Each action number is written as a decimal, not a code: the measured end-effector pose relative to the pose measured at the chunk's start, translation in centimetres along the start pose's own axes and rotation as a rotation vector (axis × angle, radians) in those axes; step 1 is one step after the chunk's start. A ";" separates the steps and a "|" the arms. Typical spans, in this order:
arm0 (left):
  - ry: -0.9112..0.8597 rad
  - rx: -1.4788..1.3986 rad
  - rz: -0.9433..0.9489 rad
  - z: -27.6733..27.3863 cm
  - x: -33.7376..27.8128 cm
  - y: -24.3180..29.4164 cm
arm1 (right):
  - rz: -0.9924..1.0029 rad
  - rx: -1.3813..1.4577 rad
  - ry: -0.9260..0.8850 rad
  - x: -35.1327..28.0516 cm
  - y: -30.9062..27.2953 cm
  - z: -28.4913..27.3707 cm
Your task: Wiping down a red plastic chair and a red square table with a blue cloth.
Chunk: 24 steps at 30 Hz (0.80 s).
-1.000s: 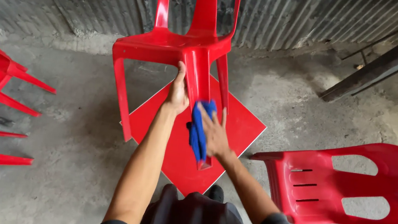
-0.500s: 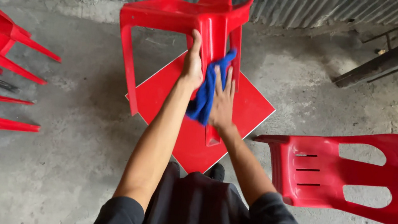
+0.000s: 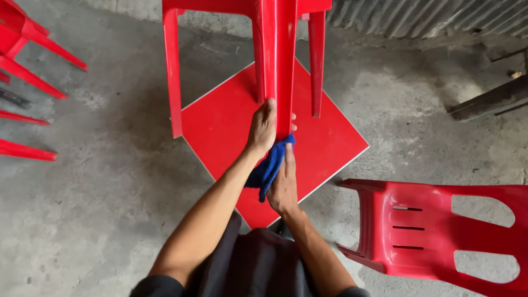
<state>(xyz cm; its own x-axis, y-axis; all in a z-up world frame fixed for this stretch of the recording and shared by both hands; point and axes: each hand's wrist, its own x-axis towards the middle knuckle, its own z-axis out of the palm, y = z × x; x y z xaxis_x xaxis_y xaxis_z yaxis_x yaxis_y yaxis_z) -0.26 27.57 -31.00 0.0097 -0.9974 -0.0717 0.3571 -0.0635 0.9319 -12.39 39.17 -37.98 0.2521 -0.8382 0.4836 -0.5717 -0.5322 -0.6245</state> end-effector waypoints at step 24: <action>0.174 0.272 0.198 3.8 -2.3 -3.1 | 0.553 0.383 -0.344 -1.6 5.4 -3.8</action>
<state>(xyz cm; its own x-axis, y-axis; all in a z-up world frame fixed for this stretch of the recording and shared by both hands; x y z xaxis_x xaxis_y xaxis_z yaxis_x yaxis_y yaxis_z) -4.90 29.95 -32.37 0.2201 -0.9721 0.0817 0.0711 0.0995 0.9925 -18.81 38.05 -39.80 0.2724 -0.9517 -0.1414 -0.3902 0.0251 -0.9204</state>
